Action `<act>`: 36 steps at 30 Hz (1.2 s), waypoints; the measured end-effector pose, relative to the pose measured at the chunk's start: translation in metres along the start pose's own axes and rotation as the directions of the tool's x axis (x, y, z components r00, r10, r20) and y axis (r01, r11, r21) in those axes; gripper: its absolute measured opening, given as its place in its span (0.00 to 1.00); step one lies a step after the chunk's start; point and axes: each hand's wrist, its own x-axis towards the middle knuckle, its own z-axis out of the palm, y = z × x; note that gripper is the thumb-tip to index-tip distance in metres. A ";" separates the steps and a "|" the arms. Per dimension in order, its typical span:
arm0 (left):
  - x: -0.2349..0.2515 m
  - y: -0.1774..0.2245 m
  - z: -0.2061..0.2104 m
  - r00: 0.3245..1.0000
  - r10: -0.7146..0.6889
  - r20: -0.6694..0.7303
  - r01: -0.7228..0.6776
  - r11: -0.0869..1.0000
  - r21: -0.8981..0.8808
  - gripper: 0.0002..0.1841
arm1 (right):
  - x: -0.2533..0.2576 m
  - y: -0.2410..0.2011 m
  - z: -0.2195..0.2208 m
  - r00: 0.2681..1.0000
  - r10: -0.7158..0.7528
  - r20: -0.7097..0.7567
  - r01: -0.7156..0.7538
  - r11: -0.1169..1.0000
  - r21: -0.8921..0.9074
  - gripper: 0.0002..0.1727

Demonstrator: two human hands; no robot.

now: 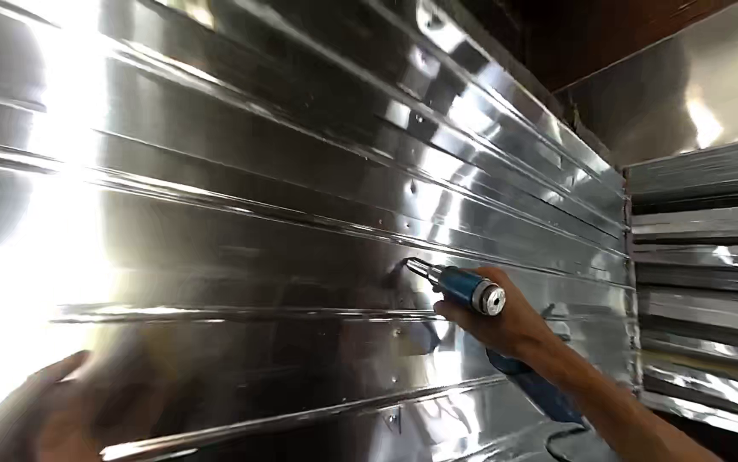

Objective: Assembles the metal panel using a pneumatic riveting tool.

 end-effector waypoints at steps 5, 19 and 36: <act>-0.032 0.030 -0.042 0.999 0.016 0.050 -0.026 0.976 0.216 0.18 | -0.003 -0.002 0.005 0.999 0.034 0.005 -0.034 0.999 0.016 0.11; 0.005 -0.028 0.006 0.974 0.047 -0.221 0.063 0.882 0.467 0.13 | 0.031 0.007 0.002 0.987 0.082 0.137 -0.115 0.960 0.255 0.11; -0.252 0.223 -0.004 0.367 -0.108 0.924 0.930 0.009 -0.368 0.38 | -0.376 -0.033 0.086 0.996 -0.069 0.056 0.030 0.857 0.515 0.22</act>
